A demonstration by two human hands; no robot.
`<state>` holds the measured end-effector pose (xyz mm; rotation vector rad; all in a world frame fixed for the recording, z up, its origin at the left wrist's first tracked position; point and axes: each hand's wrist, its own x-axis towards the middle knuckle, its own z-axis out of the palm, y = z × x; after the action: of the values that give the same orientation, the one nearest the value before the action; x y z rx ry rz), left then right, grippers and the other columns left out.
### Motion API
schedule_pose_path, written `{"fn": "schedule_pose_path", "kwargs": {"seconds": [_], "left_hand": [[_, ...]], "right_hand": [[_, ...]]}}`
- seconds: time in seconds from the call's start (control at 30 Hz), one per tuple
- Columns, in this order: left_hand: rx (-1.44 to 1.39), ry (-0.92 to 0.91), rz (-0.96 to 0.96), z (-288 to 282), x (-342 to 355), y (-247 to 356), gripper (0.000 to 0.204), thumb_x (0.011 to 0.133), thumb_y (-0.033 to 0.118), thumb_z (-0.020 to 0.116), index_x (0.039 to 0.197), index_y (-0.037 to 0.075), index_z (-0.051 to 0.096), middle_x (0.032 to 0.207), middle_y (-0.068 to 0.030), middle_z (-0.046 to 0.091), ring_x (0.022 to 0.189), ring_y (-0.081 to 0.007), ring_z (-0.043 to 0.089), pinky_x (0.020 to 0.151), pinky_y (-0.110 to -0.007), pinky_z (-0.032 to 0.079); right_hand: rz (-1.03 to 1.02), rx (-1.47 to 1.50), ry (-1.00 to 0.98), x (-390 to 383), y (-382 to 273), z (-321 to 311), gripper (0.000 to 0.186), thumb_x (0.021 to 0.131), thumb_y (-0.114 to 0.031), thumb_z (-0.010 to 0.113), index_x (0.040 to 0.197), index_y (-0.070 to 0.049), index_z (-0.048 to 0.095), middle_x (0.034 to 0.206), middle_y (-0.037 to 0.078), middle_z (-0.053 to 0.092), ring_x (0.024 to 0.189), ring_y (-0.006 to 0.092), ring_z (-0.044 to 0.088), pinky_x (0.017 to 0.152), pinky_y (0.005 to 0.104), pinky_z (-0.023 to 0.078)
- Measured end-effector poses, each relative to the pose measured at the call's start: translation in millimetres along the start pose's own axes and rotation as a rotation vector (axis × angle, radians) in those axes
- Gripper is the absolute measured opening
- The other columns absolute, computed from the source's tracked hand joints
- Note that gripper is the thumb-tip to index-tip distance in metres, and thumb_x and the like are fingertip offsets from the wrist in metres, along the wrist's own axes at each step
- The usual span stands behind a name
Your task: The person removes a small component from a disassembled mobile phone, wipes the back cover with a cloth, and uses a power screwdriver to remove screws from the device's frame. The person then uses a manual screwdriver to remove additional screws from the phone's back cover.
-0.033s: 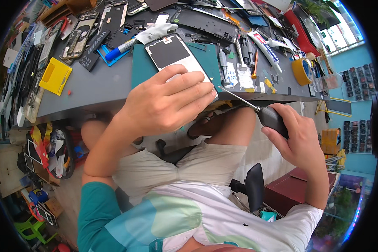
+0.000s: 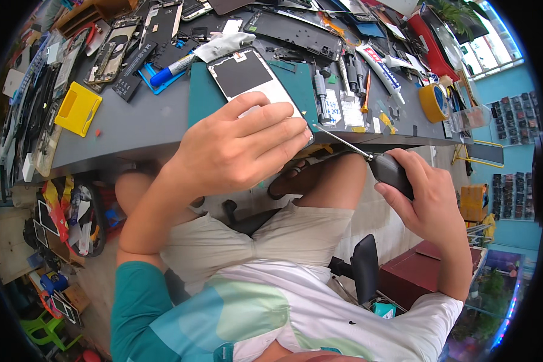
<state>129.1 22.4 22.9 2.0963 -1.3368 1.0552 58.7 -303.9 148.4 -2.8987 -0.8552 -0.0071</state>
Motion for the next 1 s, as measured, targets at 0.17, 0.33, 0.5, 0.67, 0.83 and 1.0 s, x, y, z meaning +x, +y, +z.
{"fn": "schedule_pose_path", "kwargs": {"seconds": [0.17, 0.33, 0.5, 0.67, 0.83, 1.0], "left_hand": [[0.020, -0.010, -0.002, -0.8, 1.2, -3.7, 0.041, 0.073, 0.009, 0.080, 0.114, 0.004, 0.081, 0.120, -0.0043, 0.075, 0.109, -0.0229, 0.070, 0.097, -0.043, 0.057], [0.023, -0.023, -0.012, -1.3, 1.5, -3.4, 0.041, 0.073, 0.010, 0.080, 0.114, 0.005, 0.081, 0.119, -0.0042, 0.074, 0.108, -0.0227, 0.070, 0.097, -0.043, 0.057], [0.005, -0.024, -0.011, -1.6, 2.5, -3.8, 0.039, 0.074, 0.010, 0.081, 0.113, 0.006, 0.081, 0.119, -0.0039, 0.074, 0.109, -0.0218, 0.070, 0.095, -0.042, 0.057], [0.018, -0.028, -0.007, -2.4, 2.3, -1.2, 0.039, 0.075, 0.011, 0.082, 0.114, 0.006, 0.082, 0.120, -0.0034, 0.075, 0.109, -0.0218, 0.069, 0.096, -0.042, 0.057], [0.005, -0.045, -0.022, -3.7, 3.9, -2.7, 0.041, 0.073, 0.013, 0.082, 0.114, 0.006, 0.082, 0.120, -0.0033, 0.075, 0.109, -0.0218, 0.069, 0.097, -0.043, 0.056], [0.017, -0.052, -0.017, -2.6, 3.0, -2.7, 0.043, 0.071, 0.013, 0.081, 0.114, 0.007, 0.083, 0.120, -0.0032, 0.075, 0.110, -0.0218, 0.068, 0.098, -0.043, 0.057]], "right_hand": [[0.011, -0.043, -0.007, 4.9, -3.6, -0.2, 0.049, 0.098, -0.032, 0.083, 0.133, -0.001, 0.065, 0.099, 0.015, 0.072, 0.073, 0.0356, 0.072, 0.063, 0.0447, 0.054], [0.020, -0.055, -0.029, 5.2, -5.5, -0.9, 0.050, 0.098, -0.032, 0.083, 0.133, -0.002, 0.065, 0.099, 0.016, 0.072, 0.073, 0.0359, 0.072, 0.063, 0.0451, 0.055], [-0.008, -0.069, -0.039, 6.4, -4.6, -2.5, 0.052, 0.098, -0.032, 0.084, 0.132, 0.000, 0.064, 0.100, 0.016, 0.073, 0.072, 0.0366, 0.072, 0.062, 0.0455, 0.056], [-0.021, -0.092, -0.047, 5.7, -3.6, -5.0, 0.053, 0.097, -0.032, 0.085, 0.132, 0.001, 0.064, 0.100, 0.015, 0.073, 0.071, 0.0352, 0.072, 0.060, 0.0442, 0.056], [-0.027, -0.089, -0.043, 7.2, -3.6, -2.0, 0.053, 0.097, -0.032, 0.084, 0.132, 0.002, 0.064, 0.095, 0.014, 0.071, 0.067, 0.0339, 0.069, 0.058, 0.0440, 0.054], [-0.035, -0.117, -0.047, 6.9, -3.2, -0.8, 0.053, 0.097, -0.031, 0.085, 0.133, 0.002, 0.064, 0.095, 0.014, 0.070, 0.067, 0.0337, 0.068, 0.058, 0.0442, 0.054]]}}
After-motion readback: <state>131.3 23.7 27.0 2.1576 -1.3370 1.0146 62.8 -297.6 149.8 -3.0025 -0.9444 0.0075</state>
